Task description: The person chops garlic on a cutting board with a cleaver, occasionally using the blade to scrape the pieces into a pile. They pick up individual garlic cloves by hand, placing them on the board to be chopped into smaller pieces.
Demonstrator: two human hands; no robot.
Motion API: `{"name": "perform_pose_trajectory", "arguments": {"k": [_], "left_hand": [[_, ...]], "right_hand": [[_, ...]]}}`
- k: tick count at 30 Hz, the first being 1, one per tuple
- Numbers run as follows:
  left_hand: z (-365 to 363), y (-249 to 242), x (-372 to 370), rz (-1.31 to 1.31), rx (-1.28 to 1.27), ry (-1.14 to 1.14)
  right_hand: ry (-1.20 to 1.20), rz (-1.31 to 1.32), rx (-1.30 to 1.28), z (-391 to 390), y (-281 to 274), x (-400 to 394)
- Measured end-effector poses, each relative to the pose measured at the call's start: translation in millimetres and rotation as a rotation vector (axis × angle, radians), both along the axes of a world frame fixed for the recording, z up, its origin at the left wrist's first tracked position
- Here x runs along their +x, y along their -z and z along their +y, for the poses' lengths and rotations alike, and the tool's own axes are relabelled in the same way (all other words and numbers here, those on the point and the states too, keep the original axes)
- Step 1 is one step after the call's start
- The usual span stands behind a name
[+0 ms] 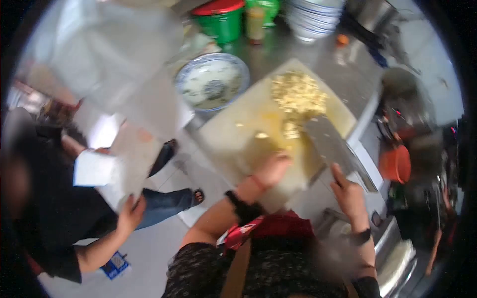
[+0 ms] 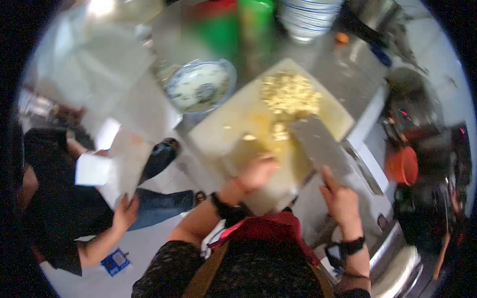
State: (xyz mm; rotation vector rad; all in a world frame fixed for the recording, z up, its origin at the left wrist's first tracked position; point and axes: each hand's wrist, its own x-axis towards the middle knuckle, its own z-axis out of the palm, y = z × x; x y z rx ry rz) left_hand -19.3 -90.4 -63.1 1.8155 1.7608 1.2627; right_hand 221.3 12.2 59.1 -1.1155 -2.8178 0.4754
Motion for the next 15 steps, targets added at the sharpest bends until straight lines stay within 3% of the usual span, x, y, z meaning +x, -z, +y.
{"name": "perform_pose_trajectory", "arguments": {"k": [3, 5, 8, 9, 12, 15], "left_hand": [[33, -4, 24, 0.111, -0.116, 0.012], [51, -5, 31, 0.144, -0.102, -0.018], [51, -6, 29, 0.116, -0.177, -0.053], [46, -13, 26, 0.069, -0.2, -0.046], [34, -5, 13, 0.069, -0.239, -0.054], [25, 7, -3, -0.074, -0.12, -0.084]], "right_hand": [[0.009, 0.088, -0.032, -6, -11, -1], [0.194, -0.009, -0.195, -6, -18, -4], [0.211, 0.023, -0.253, -10, -24, -8], [0.06, 0.144, -0.069, -7, -9, 0], [0.101, 0.177, -0.128, -12, 5, 7], [0.119, 0.136, -0.172, -16, 17, 13]]}}
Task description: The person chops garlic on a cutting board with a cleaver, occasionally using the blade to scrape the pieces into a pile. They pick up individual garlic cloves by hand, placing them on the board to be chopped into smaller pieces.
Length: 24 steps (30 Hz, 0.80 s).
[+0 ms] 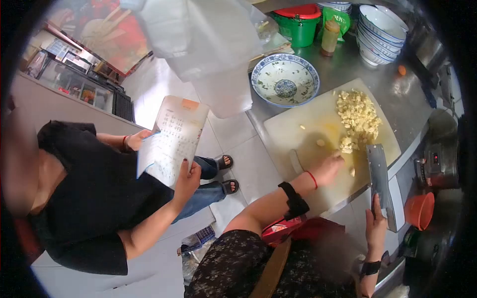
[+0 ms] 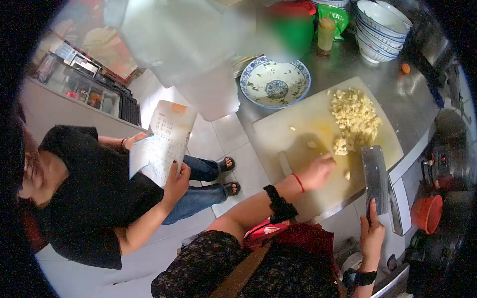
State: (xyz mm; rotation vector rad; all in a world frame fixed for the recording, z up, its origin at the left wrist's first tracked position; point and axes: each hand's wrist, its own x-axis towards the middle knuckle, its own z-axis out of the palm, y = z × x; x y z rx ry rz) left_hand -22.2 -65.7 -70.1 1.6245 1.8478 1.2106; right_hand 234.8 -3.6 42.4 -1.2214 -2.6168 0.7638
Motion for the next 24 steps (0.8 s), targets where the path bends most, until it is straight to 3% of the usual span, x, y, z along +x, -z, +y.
{"name": "perform_pose_trajectory", "arguments": {"k": [2, 3, 5, 9, 12, 14, 17, 19, 22, 23, 24], "left_hand": [[-4, 2, -16, -0.032, 0.152, -0.093], [-9, -12, -29, 0.258, 0.047, -0.118], [-16, -21, -40, 0.071, -0.054, -0.187], [-23, -45, -52, 0.163, 0.104, -0.275], [-41, -39, -59, 0.183, 0.093, -0.276], [-43, -39, -58, 0.175, 0.072, -0.286], [-42, -40, -61, 0.194, 0.075, -0.286], [-27, -39, -66, 0.211, 0.11, -0.288], [-29, -28, -65, 0.231, 0.031, -0.257], [-26, -29, -65, 0.142, -0.078, -0.252], [-24, -31, -63, 0.139, -0.064, -0.264]], "right_hand": [[-0.043, 0.049, 0.006, -2, 12, 9], [-0.067, 0.047, 0.018, -2, 13, 11], [-0.073, 0.037, -0.012, -5, 14, 13], [-0.111, -0.052, 0.061, -5, 7, 16], [-0.112, 0.02, 0.119, -22, -4, 3], [-0.032, 0.253, 0.096, -29, 11, 2], [-0.145, -0.118, 0.052, -41, 69, 25], [-0.156, 0.001, 0.114, -46, 66, 42], [-0.078, -0.208, -0.064, -57, 57, 79], [-0.183, -0.136, 0.113, -56, 54, 88], [-0.192, -0.137, 0.129, -50, 53, 90]]}}
